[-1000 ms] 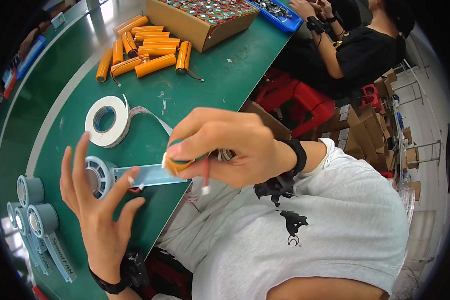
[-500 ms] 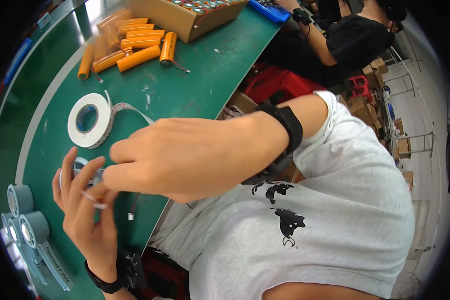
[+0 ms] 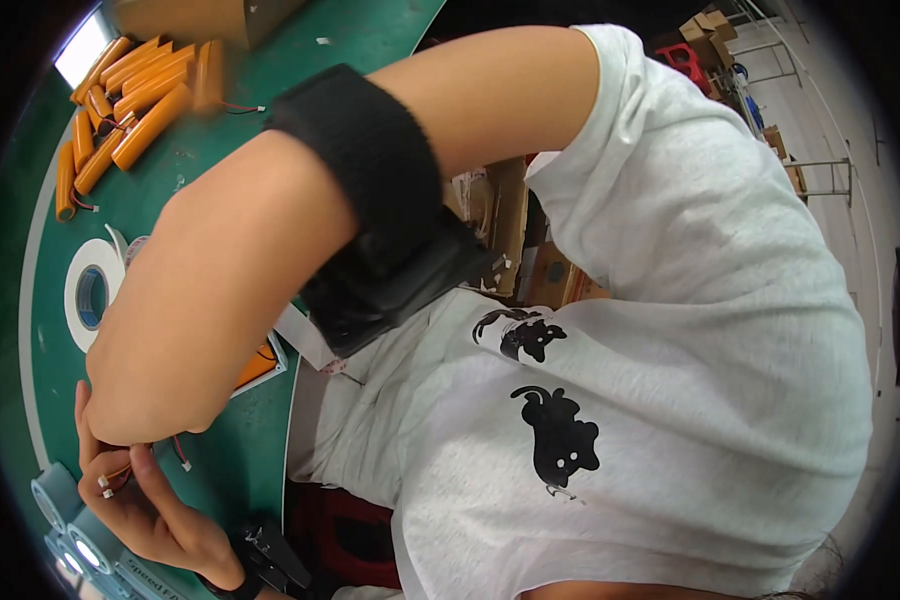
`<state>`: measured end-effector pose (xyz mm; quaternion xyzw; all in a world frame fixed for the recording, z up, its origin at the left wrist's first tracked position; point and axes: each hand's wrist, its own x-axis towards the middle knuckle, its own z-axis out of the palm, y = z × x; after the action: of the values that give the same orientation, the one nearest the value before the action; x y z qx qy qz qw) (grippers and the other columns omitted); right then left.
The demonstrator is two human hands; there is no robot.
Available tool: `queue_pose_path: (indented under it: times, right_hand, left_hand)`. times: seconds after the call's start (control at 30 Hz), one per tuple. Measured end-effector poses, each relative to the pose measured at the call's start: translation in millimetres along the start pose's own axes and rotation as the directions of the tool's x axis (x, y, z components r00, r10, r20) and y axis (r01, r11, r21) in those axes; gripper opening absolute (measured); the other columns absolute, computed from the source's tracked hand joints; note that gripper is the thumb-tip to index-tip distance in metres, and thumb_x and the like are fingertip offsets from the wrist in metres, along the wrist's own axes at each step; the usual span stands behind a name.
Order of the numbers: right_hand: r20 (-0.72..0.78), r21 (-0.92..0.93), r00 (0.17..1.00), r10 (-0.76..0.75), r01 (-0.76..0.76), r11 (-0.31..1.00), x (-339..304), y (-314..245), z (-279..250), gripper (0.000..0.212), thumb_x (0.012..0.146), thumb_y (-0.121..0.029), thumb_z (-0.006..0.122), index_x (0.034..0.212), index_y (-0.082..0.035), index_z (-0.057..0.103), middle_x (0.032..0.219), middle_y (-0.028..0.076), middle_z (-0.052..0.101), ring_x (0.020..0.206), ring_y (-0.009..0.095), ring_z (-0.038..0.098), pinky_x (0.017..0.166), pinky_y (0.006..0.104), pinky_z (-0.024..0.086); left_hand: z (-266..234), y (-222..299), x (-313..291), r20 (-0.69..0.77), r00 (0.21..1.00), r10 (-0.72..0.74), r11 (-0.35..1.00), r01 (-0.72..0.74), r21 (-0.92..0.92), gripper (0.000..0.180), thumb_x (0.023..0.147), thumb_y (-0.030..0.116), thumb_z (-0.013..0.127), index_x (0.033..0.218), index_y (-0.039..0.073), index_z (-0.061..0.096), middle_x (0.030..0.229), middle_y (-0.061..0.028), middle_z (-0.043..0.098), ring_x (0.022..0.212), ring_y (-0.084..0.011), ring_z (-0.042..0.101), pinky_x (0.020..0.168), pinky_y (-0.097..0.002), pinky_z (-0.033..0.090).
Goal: The person applies tape to batteries and inserts them into fan housings, then pulls more tape from a roll and discards the used backing into a box.
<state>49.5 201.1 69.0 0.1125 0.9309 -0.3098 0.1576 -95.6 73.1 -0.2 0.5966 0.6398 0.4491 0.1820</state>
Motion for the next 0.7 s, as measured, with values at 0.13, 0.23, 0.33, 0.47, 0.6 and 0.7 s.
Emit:
queue_pose_path:
  times: [0.13, 0.23, 0.33, 0.47, 0.6, 0.7]
  right_hand:
    - [-0.091, -0.312, 0.977, -0.194, 0.157, 0.937, 2.2, 21.4, 10.5, 0.024, 0.079, -0.022, 0.049, 0.090, -0.003, 0.061, 0.073, 0.016, 0.058, 0.067, 0.030, 0.058, 0.058, 0.0398, 0.043]
    - [-0.102, 0.007, 0.991, -0.087, 0.088, 0.996, -10.2, 30.1, 26.8, 0.019, 0.075, -0.018, 0.055, 0.085, -0.004, 0.062, 0.073, 0.013, 0.058, 0.067, 0.028, 0.058, 0.059, 0.0389, 0.044]
    - [-0.711, 0.182, 0.671, -0.210, 0.464, 0.867, -5.2, 38.4, 57.7, 0.026, 0.070, -0.012, 0.061, 0.095, -0.005, 0.060, 0.081, 0.013, 0.059, 0.074, 0.028, 0.058, 0.061, 0.0378, 0.045]
    - [-0.572, 0.643, 0.819, 0.039, 0.418, 0.642, -11.2, 33.5, 60.9, 0.045, 0.071, -0.001, 0.058, 0.115, -0.006, 0.047, 0.092, 0.014, 0.048, 0.087, 0.029, 0.054, 0.072, 0.0347, 0.044]
    - [-0.645, 0.518, 0.764, 0.009, 0.428, 0.741, -4.8, 42.8, 69.5, 0.054, 0.071, 0.001, 0.056, 0.122, -0.007, 0.038, 0.096, 0.016, 0.047, 0.084, 0.028, 0.055, 0.070, 0.0334, 0.044]
    - [-0.482, 0.667, 0.876, -0.001, 0.368, 0.648, -20.0, 55.1, 59.9, 0.051, 0.073, -0.002, 0.057, 0.121, -0.004, 0.039, 0.095, 0.017, 0.052, 0.082, 0.027, 0.057, 0.068, 0.0330, 0.045]
  left_hand:
    - [9.2, 8.6, 10.3, -0.005, 0.978, 0.206, 0.977, -0.206, -0.047, 0.003, 0.088, 0.002, 0.037, 0.091, 0.003, 0.036, 0.119, -0.0258, 0.046, 0.115, -0.0342, 0.044, 0.090, -0.0388, 0.040]
    - [7.4, 6.5, 11.5, 0.015, 0.982, 0.187, 0.981, -0.186, -0.049, 0.006, 0.088, 0.004, 0.038, 0.093, 0.003, 0.036, 0.120, -0.0257, 0.045, 0.117, -0.0355, 0.041, 0.091, -0.0405, 0.038]
    - [6.8, 8.6, 12.9, 0.034, 0.981, 0.192, 0.980, -0.189, -0.068, 0.012, 0.087, 0.006, 0.039, 0.098, 0.003, 0.036, 0.121, -0.0253, 0.044, 0.118, -0.0364, 0.039, 0.092, -0.0421, 0.038]
    - [-3.5, 30.3, 17.8, 0.155, 0.972, 0.177, 0.984, -0.174, -0.032, 0.028, 0.084, 0.007, 0.046, 0.110, 0.001, 0.039, 0.122, -0.0230, 0.043, 0.118, -0.0359, 0.040, 0.092, -0.0428, 0.038]
    - [-8.9, 49.5, 36.9, 0.414, 0.907, 0.075, 0.940, -0.203, 0.275, 0.050, 0.072, 0.000, 0.059, 0.119, 0.002, 0.043, 0.122, -0.0170, 0.045, 0.115, -0.0317, 0.043, 0.089, -0.0387, 0.040]
    - [-11.5, 60.6, 42.8, 0.456, 0.888, -0.060, 0.876, -0.172, 0.451, 0.059, 0.060, -0.007, 0.065, 0.115, 0.004, 0.049, 0.120, -0.0128, 0.047, 0.110, -0.0293, 0.046, 0.086, -0.0357, 0.041]
